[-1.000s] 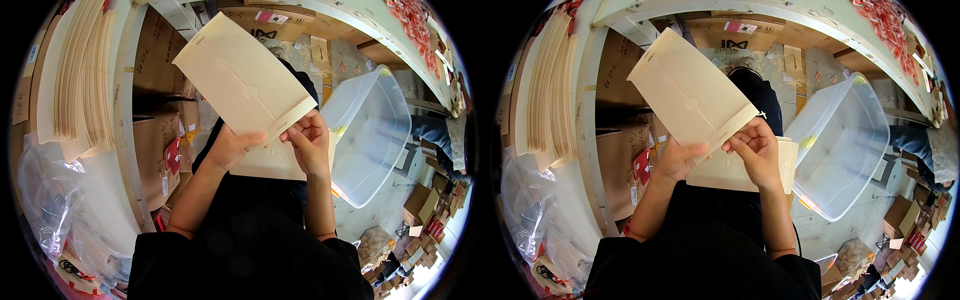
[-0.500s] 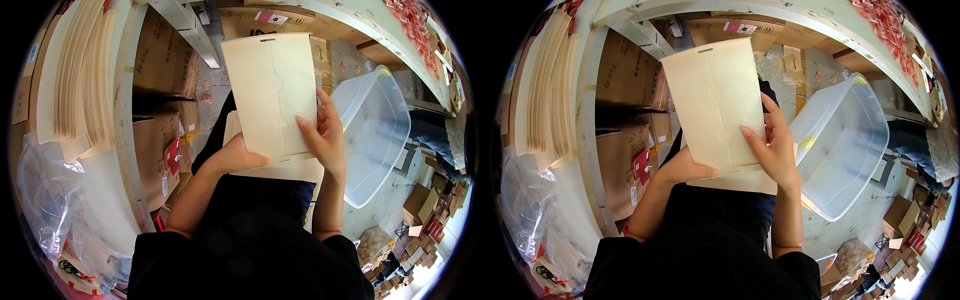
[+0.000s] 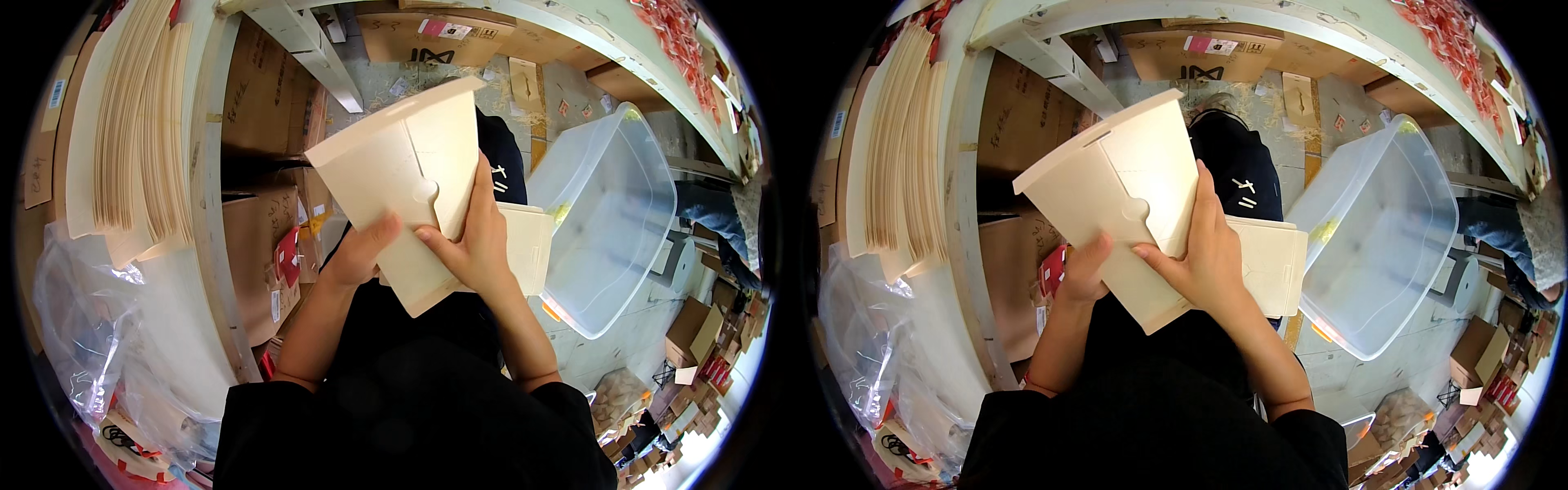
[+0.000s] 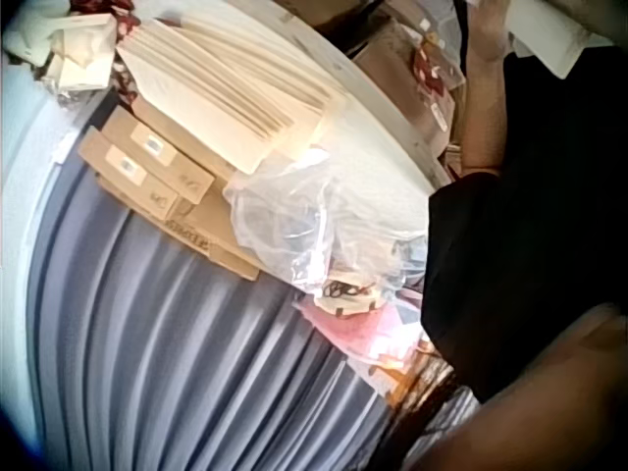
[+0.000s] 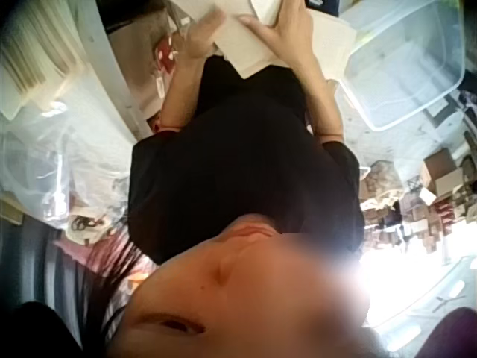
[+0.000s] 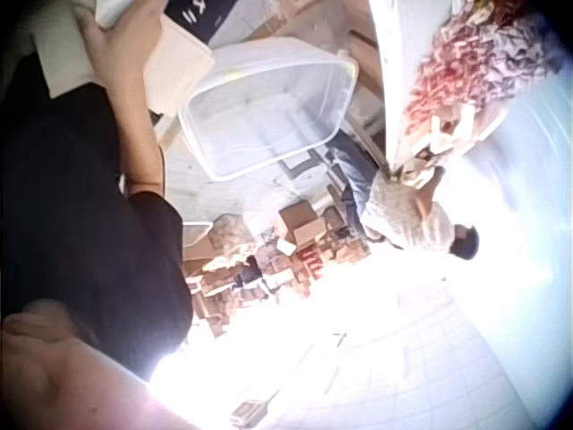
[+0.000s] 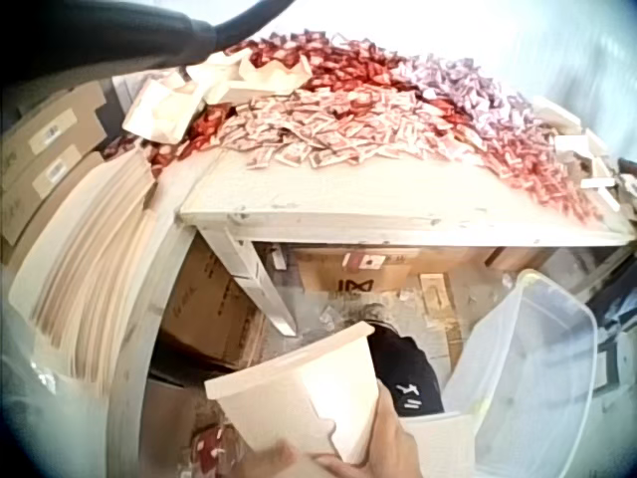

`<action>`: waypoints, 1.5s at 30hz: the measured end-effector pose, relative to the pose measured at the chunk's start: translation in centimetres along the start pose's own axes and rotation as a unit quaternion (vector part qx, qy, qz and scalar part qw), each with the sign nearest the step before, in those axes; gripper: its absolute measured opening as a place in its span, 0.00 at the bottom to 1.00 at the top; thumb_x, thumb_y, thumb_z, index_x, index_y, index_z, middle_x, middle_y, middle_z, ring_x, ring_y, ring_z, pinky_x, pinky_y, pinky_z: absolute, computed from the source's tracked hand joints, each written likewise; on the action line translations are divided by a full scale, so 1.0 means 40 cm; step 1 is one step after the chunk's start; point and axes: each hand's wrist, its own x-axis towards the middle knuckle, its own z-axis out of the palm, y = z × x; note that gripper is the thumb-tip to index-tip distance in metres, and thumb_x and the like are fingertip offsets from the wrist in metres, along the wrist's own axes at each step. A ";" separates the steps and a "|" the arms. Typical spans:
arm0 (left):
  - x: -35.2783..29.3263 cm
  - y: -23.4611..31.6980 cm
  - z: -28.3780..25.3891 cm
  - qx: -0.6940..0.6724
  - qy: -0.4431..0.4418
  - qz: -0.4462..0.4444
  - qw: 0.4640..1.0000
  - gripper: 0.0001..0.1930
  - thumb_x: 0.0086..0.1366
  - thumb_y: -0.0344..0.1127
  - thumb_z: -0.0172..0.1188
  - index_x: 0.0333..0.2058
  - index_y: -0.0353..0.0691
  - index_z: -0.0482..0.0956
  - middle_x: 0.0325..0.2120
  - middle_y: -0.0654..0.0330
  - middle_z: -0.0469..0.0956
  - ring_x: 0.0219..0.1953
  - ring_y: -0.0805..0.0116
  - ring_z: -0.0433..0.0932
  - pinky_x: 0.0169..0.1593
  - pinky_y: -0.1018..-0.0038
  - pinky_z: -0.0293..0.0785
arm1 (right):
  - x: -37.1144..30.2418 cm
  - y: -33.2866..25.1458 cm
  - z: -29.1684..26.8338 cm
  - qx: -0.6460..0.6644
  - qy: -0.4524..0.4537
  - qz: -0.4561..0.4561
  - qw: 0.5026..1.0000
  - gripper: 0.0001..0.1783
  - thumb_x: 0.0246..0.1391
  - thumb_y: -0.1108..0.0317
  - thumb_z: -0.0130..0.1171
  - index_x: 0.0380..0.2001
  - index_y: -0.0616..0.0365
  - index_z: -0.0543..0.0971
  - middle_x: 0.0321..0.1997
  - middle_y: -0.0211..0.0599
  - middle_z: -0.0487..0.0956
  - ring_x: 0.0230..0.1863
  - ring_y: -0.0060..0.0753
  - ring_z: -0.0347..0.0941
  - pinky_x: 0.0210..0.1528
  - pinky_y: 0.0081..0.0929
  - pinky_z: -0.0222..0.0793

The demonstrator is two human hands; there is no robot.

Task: The person folds and assembles cardboard gift boxes by hand, then stacks the completed boxes and moves one to a workspace.

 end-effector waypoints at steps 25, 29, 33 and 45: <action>0.045 -0.069 0.041 0.267 0.198 0.121 0.935 0.13 0.60 0.32 0.49 0.43 0.32 0.69 0.39 0.58 0.71 0.41 0.71 0.70 0.44 0.77 0.67 | -0.025 -0.110 0.044 -0.116 -0.031 -0.051 0.991 0.35 0.42 0.66 0.55 0.53 0.71 0.56 0.51 0.59 0.62 0.52 0.56 0.59 0.54 0.41 0.54; 0.033 -0.055 0.013 0.402 0.167 0.019 0.900 0.15 0.61 0.36 0.49 0.43 0.30 0.67 0.39 0.55 0.71 0.39 0.69 0.71 0.41 0.76 0.67 | 0.000 -0.026 0.057 -0.099 -0.016 0.002 0.995 0.35 0.47 0.58 0.51 0.53 0.71 0.56 0.44 0.58 0.66 0.43 0.55 0.64 0.46 0.39 0.58; 0.028 -0.043 0.015 0.523 0.069 0.184 0.829 0.18 0.63 0.36 0.43 0.47 0.27 0.62 0.42 0.51 0.68 0.44 0.64 0.67 0.47 0.73 0.61 | -0.007 0.006 0.038 0.001 -0.003 -0.006 1.000 0.29 0.49 0.62 0.49 0.51 0.69 0.58 0.41 0.56 0.69 0.40 0.54 0.66 0.43 0.37 0.62; 0.039 -0.026 0.017 0.373 0.140 0.185 0.898 0.20 0.66 0.40 0.37 0.48 0.28 0.60 0.44 0.54 0.65 0.46 0.69 0.64 0.48 0.75 0.60 | -0.014 0.014 -0.025 0.167 -0.078 0.016 0.983 0.08 0.55 0.71 0.43 0.25 0.64 0.64 0.41 0.46 0.71 0.44 0.33 0.65 0.42 0.20 0.59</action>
